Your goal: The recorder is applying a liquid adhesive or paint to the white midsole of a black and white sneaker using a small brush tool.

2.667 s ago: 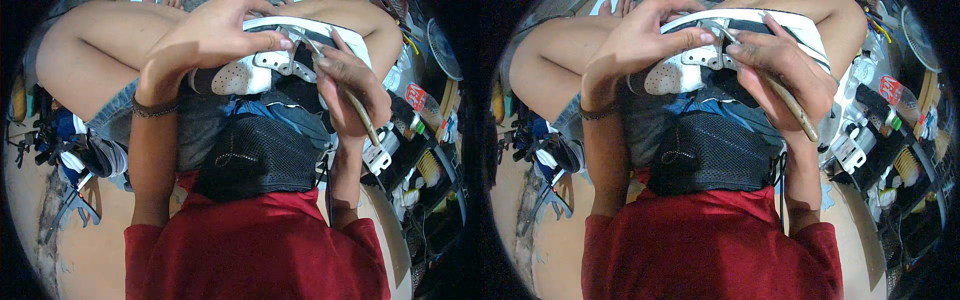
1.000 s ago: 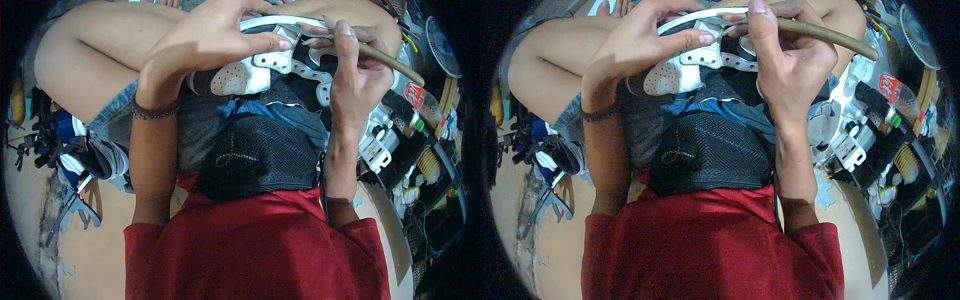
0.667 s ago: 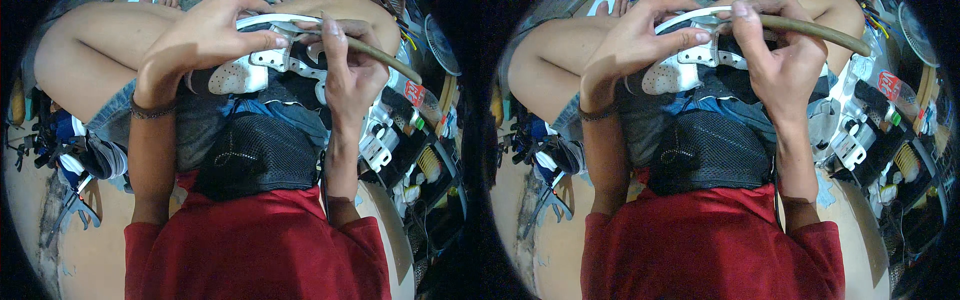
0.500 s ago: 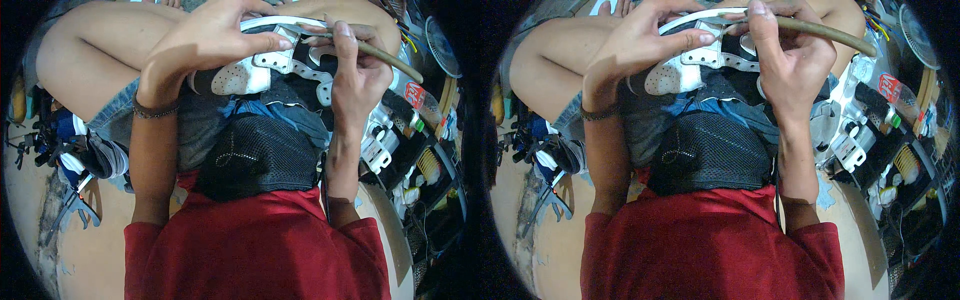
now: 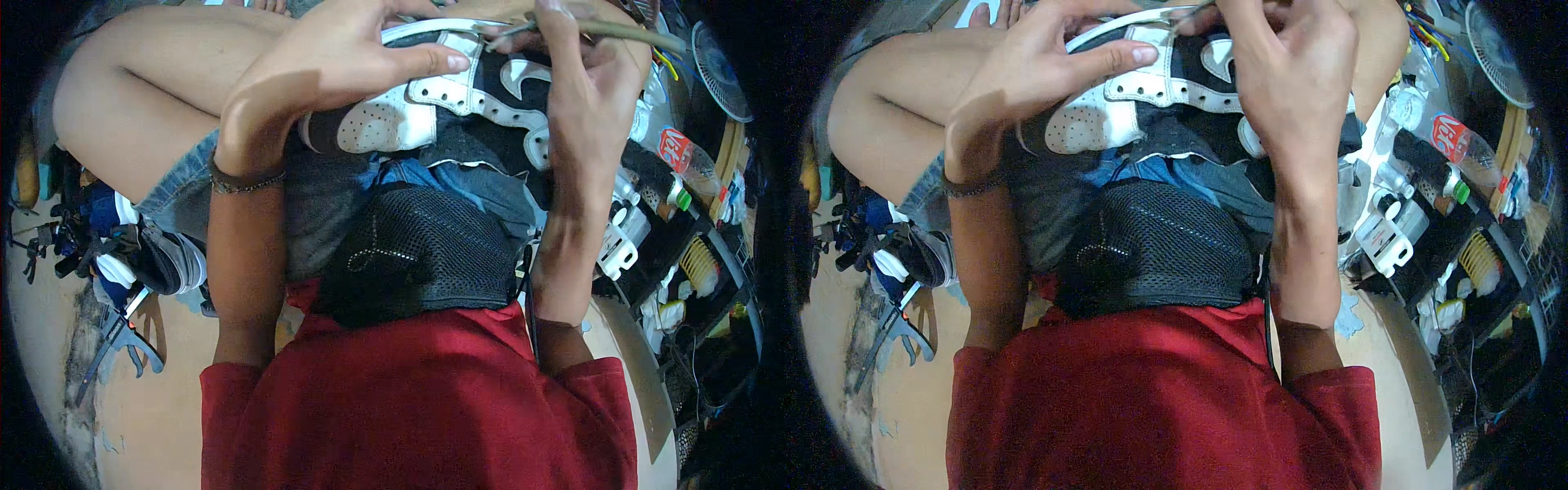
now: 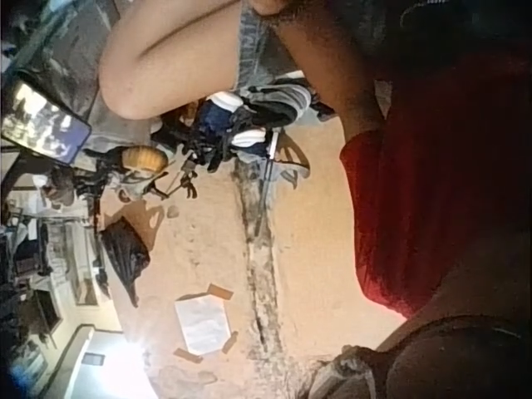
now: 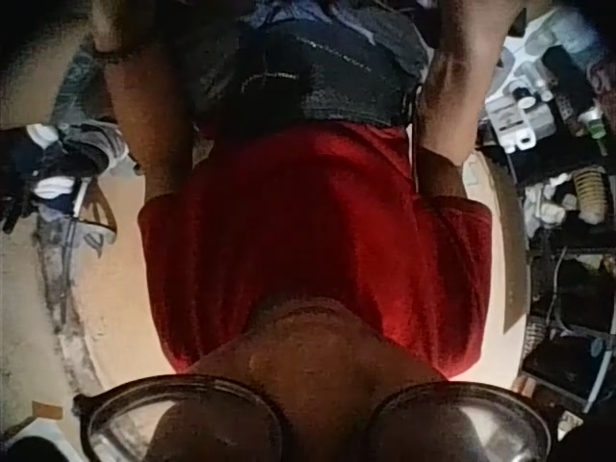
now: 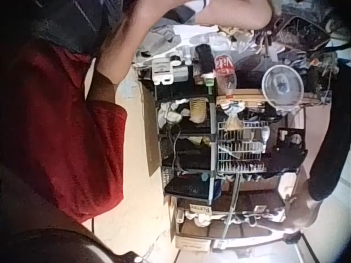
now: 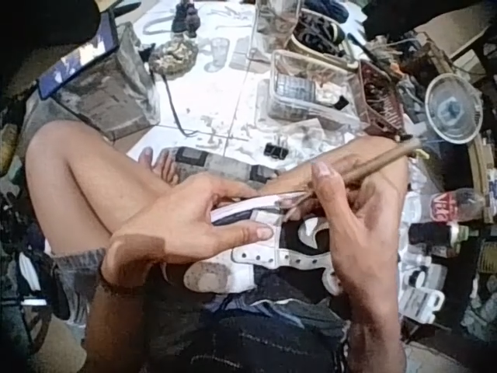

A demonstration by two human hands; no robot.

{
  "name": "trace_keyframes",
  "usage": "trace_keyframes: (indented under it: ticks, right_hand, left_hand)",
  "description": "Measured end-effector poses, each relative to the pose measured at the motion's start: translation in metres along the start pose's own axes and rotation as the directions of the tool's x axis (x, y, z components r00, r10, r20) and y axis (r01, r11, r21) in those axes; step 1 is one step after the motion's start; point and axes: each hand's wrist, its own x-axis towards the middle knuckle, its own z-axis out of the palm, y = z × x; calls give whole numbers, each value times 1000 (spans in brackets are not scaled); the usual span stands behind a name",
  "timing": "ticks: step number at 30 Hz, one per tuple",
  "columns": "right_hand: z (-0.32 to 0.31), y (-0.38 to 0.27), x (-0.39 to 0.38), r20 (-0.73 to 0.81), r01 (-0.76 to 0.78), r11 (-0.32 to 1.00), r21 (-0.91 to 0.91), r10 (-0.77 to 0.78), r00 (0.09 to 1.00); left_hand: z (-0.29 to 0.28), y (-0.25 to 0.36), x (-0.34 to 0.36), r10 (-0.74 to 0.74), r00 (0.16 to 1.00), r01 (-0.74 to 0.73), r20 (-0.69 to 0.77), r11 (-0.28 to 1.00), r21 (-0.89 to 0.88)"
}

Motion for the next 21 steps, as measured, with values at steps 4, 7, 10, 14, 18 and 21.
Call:
trace_keyframes:
  ticks: [4, 7, 10, 14, 18, 21]
  right_hand:
    - [2, 50, 3, -170, 398, 915, -60, -402, 899]
    - [0, 52, -3, -162, 447, 865, -229, -487, 858]
    - [5, 49, -10, -194, 450, 890, -71, -455, 869]
    - [6, 54, -5, -129, 491, 864, -113, -503, 855]
    - [3, 54, -8, -86, 454, 880, -136, -467, 880]
    - [8, 52, -7, -140, 459, 887, -51, -461, 876]
  left_hand:
    - [0, 4, 0, -42, 998, 45, 38, 995, -87]
    - [1, -3, -2, 14, 999, -8, 31, 984, -177]
    - [1, -10, 1, 153, 988, -152, 14, 986, -72]
    - [-3, 13, -9, 53, 998, -50, 31, 993, -107]
    - [-6, 13, -9, 85, 996, -81, 20, 986, -146]
    - [0, 0, -2, 7, 999, -3, 41, 994, -112]
